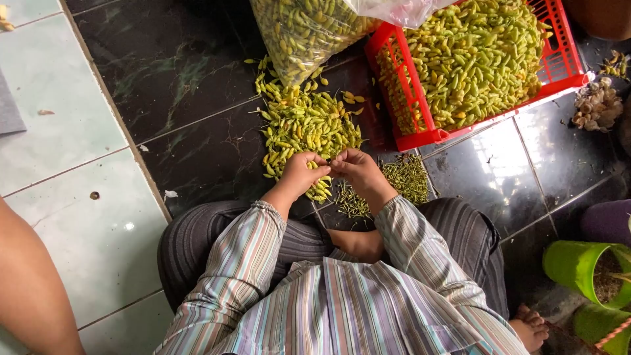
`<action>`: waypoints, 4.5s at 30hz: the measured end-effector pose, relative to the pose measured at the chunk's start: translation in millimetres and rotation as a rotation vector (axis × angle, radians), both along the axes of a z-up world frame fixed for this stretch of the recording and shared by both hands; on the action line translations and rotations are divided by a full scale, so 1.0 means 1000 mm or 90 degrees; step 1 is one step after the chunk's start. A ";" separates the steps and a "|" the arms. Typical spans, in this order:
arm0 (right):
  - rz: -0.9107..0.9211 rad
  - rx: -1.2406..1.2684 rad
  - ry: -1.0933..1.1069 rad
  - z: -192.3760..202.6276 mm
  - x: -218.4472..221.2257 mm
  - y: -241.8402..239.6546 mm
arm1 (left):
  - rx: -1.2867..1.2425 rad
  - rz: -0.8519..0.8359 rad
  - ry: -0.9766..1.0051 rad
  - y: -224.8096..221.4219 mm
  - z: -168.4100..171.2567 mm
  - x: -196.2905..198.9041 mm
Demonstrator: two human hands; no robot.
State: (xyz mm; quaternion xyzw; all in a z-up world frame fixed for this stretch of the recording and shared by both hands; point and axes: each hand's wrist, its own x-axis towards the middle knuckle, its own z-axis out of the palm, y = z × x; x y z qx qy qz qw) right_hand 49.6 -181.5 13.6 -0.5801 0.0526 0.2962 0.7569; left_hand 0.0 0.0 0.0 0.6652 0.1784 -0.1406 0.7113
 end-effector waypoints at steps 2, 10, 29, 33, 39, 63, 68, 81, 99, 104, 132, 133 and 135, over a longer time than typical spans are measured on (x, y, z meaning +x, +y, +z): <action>-0.018 0.008 0.009 -0.015 -0.002 0.000 | 0.010 -0.005 -0.016 0.002 0.006 0.000; -0.045 -0.013 -0.054 -0.009 -0.013 0.012 | 0.183 -0.055 -0.106 -0.004 -0.030 0.000; 0.436 -0.902 -0.643 -0.075 -0.017 -0.008 | -0.362 0.098 0.110 0.012 0.011 0.005; 0.394 -0.854 -0.619 -0.091 -0.010 -0.016 | -0.298 0.086 0.103 0.009 0.001 0.004; 0.300 -0.480 -0.520 0.019 0.009 -0.015 | -0.144 0.038 0.093 0.006 0.005 0.002; 0.160 -0.324 -0.221 0.067 -0.007 -0.004 | 0.024 -0.064 -0.141 -0.002 0.002 0.003; 0.220 -0.590 -0.414 0.042 -0.002 -0.029 | 0.100 -0.072 -0.122 -0.003 0.010 -0.007; 0.488 -0.846 -0.501 -0.057 -0.021 -0.076 | -0.013 -0.010 0.054 -0.061 0.072 0.062; 0.433 -0.693 -0.542 -0.019 -0.002 -0.068 | -0.215 0.091 0.048 -0.014 0.091 0.060; 0.441 -0.543 -0.736 -0.029 -0.039 -0.020 | -0.217 0.290 0.121 0.056 0.001 -0.028; 0.175 -0.622 -0.702 -0.069 0.019 -0.040 | -0.019 0.181 0.041 0.041 0.002 0.011; 0.171 -0.624 -0.703 -0.067 0.016 -0.036 | -0.019 0.178 0.039 0.040 0.003 0.012; 0.193 -0.750 -0.736 -0.066 0.008 -0.026 | -0.016 0.184 0.050 0.039 0.006 0.011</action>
